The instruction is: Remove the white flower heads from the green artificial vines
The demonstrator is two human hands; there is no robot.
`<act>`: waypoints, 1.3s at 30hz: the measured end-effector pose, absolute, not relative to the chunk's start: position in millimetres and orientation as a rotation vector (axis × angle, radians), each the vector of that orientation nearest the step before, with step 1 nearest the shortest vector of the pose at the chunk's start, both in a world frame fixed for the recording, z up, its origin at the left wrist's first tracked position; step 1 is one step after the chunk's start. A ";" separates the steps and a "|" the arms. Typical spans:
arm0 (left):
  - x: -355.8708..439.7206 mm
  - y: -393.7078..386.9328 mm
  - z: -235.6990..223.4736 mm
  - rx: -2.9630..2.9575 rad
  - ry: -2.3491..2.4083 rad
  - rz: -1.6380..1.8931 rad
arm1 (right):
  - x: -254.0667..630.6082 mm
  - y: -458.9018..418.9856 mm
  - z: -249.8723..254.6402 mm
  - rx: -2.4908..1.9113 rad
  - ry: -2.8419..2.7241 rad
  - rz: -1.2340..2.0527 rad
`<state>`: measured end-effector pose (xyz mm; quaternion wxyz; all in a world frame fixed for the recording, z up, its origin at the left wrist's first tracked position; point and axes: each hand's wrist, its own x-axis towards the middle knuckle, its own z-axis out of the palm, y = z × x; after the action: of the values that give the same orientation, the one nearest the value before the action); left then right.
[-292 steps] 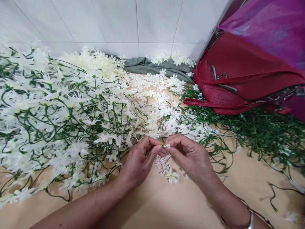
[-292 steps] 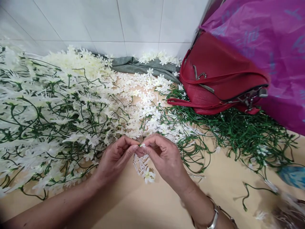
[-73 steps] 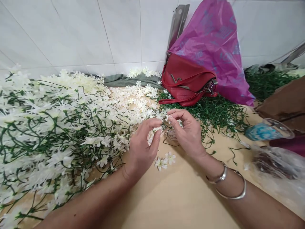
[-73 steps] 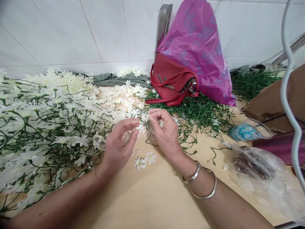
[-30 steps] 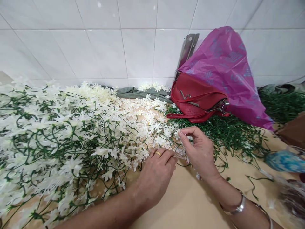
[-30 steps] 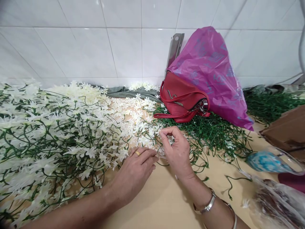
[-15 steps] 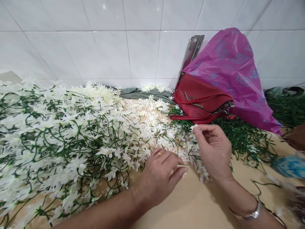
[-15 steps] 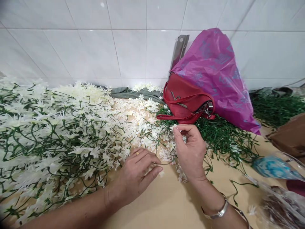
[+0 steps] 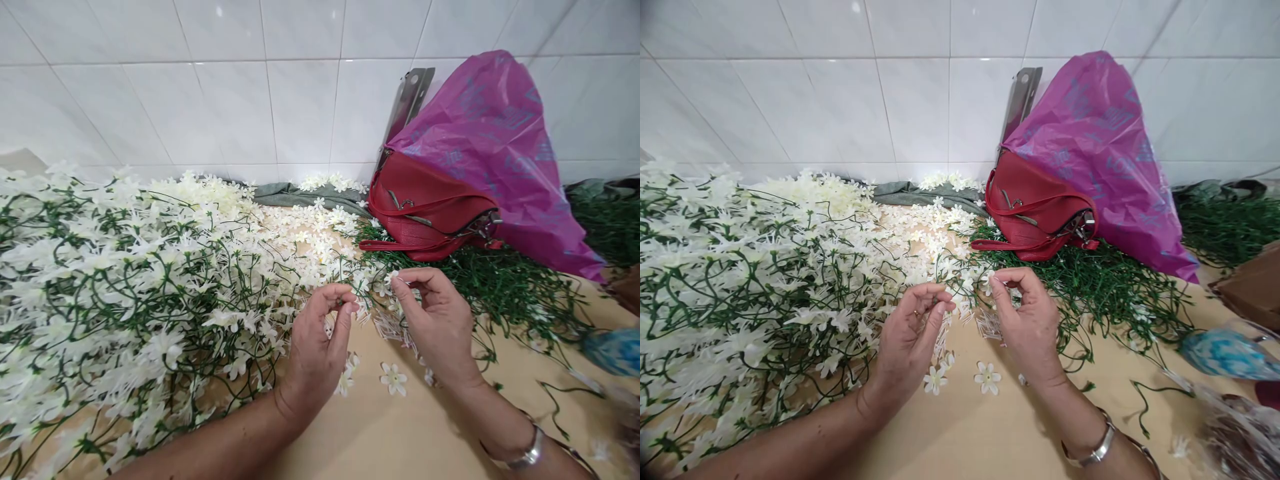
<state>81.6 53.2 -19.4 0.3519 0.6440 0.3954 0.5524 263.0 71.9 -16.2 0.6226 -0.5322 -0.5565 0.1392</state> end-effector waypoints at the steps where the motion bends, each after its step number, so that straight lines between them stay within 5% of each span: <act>1: 82.0 52.5 -20.2 1.646 1.017 1.436 | 262.9 72.1 -16.5 -1.223 -1.279 0.322; 16: 88.4 26.0 -5.0 1.699 0.912 1.251 | 265.0 72.5 -20.6 -1.251 -1.320 0.331; 25: 87.6 19.9 -11.9 2.531 0.613 0.971 | 269.2 77.0 -25.8 -1.239 -1.297 0.339; 39: 98.4 50.7 -20.1 2.094 0.838 0.884 | 272.4 77.5 -25.0 -1.298 -1.297 0.344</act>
<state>98.4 50.7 -20.1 0.3519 0.8091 0.3240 0.3415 272.4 77.5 -25.0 0.5951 -0.5589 -0.5582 0.1479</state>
